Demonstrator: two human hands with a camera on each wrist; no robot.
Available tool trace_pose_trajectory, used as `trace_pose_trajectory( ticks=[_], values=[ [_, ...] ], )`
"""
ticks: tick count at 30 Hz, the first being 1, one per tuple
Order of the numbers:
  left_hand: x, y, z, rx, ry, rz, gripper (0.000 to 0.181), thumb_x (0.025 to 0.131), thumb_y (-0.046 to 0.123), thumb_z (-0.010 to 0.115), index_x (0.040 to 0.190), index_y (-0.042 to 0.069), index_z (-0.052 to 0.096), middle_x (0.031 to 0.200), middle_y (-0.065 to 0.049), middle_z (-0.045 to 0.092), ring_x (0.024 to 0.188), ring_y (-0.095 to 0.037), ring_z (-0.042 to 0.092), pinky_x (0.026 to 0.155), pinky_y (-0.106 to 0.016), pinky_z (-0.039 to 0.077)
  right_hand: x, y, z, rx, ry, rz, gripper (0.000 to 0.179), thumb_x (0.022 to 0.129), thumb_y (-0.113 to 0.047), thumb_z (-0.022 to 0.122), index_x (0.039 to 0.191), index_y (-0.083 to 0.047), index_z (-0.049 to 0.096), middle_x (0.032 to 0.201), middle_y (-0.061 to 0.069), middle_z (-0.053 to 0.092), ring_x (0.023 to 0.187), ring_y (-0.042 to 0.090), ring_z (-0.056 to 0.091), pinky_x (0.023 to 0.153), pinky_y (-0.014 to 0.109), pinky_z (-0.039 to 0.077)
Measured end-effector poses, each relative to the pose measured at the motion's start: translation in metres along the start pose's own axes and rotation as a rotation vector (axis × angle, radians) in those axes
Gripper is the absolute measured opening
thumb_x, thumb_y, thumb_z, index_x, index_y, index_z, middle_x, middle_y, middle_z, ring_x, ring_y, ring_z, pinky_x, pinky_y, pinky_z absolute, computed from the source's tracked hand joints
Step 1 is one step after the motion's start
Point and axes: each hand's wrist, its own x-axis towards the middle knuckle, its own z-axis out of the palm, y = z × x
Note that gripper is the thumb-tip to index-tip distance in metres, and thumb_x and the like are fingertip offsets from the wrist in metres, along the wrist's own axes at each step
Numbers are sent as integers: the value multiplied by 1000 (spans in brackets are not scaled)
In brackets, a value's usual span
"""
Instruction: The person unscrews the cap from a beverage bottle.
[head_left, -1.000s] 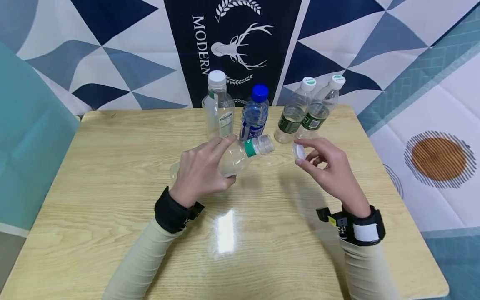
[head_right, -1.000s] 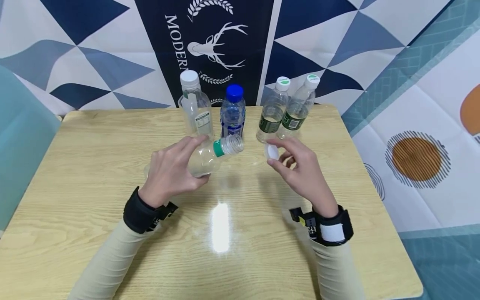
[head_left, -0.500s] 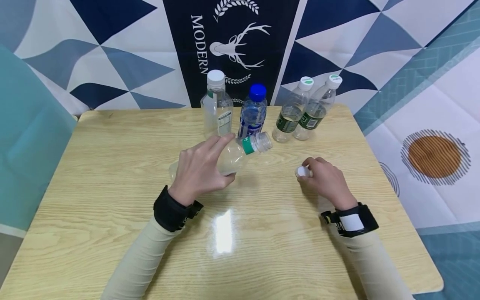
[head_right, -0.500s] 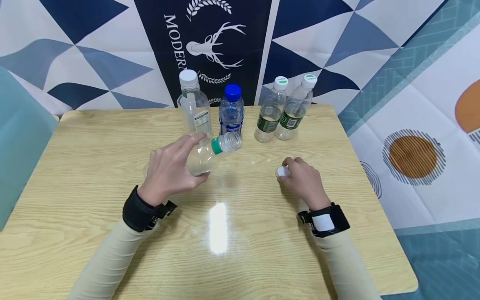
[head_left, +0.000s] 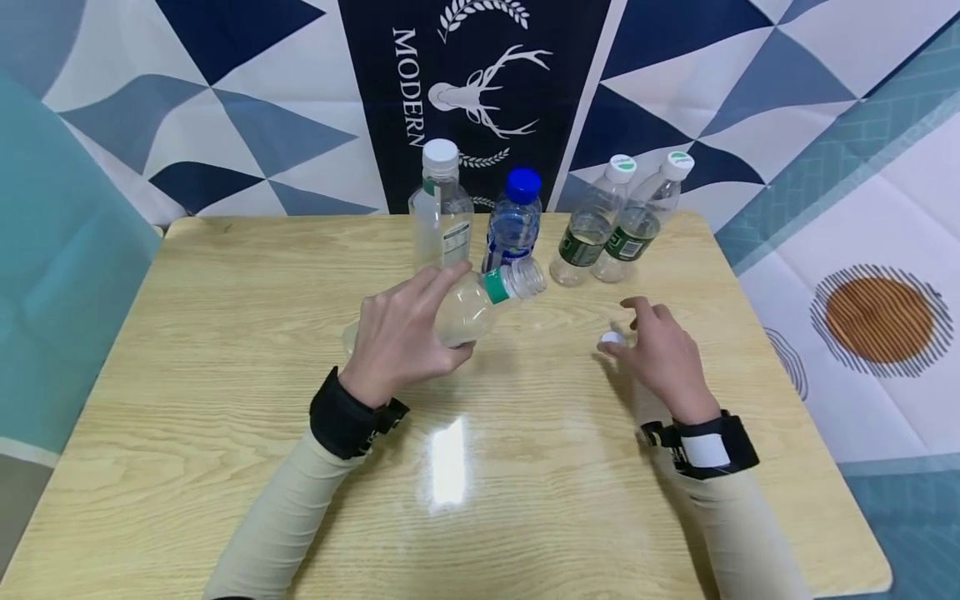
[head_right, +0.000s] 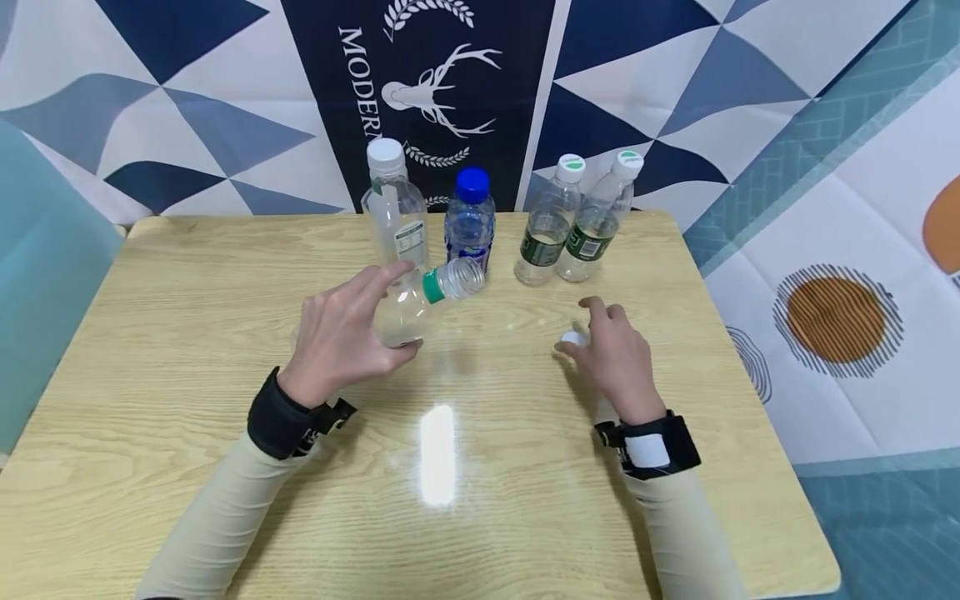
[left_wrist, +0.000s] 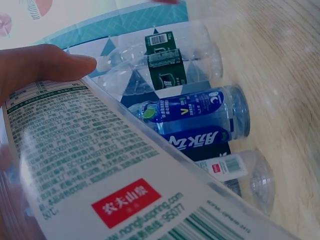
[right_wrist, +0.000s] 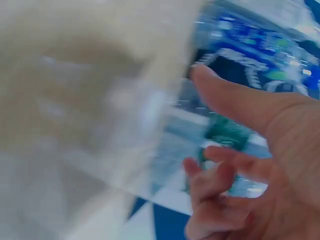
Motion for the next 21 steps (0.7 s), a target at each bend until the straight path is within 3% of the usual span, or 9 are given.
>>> trace_pose_trajectory(
  ticks=[6, 13, 16, 21],
  values=[
    [0, -2, 1, -60, 11, -9, 85, 56, 55, 71, 130, 18, 53, 111, -1, 63, 57, -11, 48, 39, -26, 34, 20, -48, -25, 74, 148, -149, 36, 79, -30, 75, 106, -8, 65, 87, 5, 62, 62, 18, 54, 55, 36, 42],
    [-1, -4, 2, -151, 21, -18, 86, 57, 51, 74, 133, 16, 51, 115, -2, 62, 68, -11, 56, 48, -27, 45, 39, -108, -30, 200, 154, -259, 32, 77, -24, 76, 103, -9, 64, 84, 0, 64, 60, 12, 55, 54, 29, 44],
    [0, -6, 2, -190, 29, -24, 86, 58, 49, 75, 133, 15, 50, 118, -3, 60, 77, -12, 60, 56, -28, 49, 42, -119, -31, 243, 159, -288, 28, 78, -17, 73, 102, -7, 62, 83, -1, 63, 60, 11, 56, 53, 28, 44],
    [0, -15, 2, -305, 45, -30, 86, 59, 44, 79, 134, 14, 49, 122, -3, 58, 96, -15, 60, 74, -33, 51, 41, -120, -36, 314, 240, -317, 15, 79, -5, 65, 93, -6, 61, 81, 1, 62, 58, 11, 55, 54, 29, 45]
  ],
)
